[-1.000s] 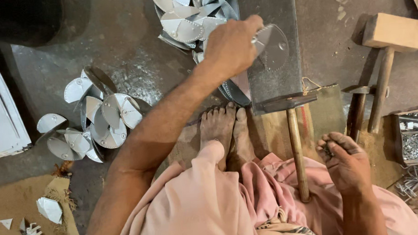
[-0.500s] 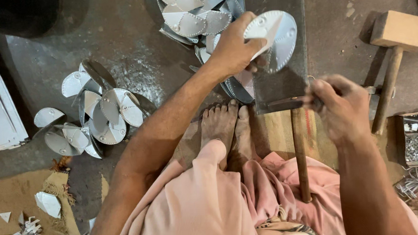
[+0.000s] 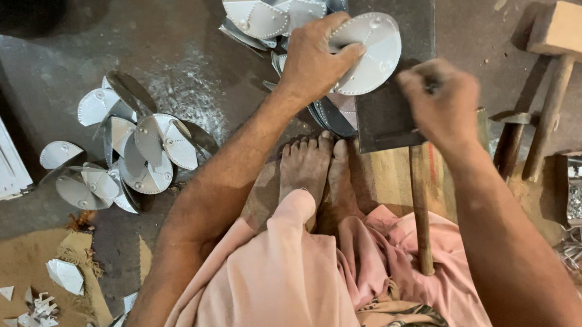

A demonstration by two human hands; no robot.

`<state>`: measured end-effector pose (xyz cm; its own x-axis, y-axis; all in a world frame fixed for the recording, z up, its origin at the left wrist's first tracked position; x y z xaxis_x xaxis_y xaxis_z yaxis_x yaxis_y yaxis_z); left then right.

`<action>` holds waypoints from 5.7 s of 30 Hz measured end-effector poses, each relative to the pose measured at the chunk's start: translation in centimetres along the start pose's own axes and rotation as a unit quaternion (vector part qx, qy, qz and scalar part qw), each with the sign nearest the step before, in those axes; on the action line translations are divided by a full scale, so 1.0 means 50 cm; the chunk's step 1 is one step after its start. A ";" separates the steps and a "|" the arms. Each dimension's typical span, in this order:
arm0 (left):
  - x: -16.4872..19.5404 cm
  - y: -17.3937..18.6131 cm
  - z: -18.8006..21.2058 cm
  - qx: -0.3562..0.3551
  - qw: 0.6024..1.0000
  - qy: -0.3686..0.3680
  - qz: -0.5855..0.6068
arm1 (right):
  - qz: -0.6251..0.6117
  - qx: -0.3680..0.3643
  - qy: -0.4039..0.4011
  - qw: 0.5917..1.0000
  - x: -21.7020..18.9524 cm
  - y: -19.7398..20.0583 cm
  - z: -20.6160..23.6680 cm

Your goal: The person sits on the floor and hammers rivets onto petal-shaped metal craft pieces placed on a small anvil block, working one piece at a time. They pick each piece from a pile, position it on the anvil, strike the rivet with a hammer, and set the finished piece aside.

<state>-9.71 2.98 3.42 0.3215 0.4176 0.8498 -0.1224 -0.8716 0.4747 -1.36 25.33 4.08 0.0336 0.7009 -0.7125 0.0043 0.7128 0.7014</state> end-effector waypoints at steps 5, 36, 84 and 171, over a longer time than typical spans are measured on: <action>-0.029 -0.036 0.020 -0.001 0.999 0.038 0.011 | -0.023 0.047 -0.088 0.995 0.067 0.098 0.109; 0.059 -0.077 0.071 -0.007 0.970 -0.164 -0.177 | 0.068 0.004 -0.074 0.995 -0.030 0.086 0.266; 0.082 -0.053 0.068 -0.036 0.976 -0.151 -0.155 | -0.203 0.253 -0.021 0.946 -0.030 0.188 0.314; 0.030 -0.066 0.060 -0.037 0.998 -0.001 -0.058 | -0.039 -0.154 -0.361 0.919 0.111 -0.006 0.434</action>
<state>-6.01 5.72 2.44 0.3396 0.5143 0.7875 -0.1526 -0.7960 0.5857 20.54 28.42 0.39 0.7007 0.5261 -0.4819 -0.2442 0.8115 0.5308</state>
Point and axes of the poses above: each hand's wrist, its own z-axis away from the middle knuckle, its own y-axis out of the back of the hand, x = y × z, the point moved 7 cm from there along -z, towards the middle knuckle, and after that the axes turned 2 degrees about -z, right-handed, at the moved point
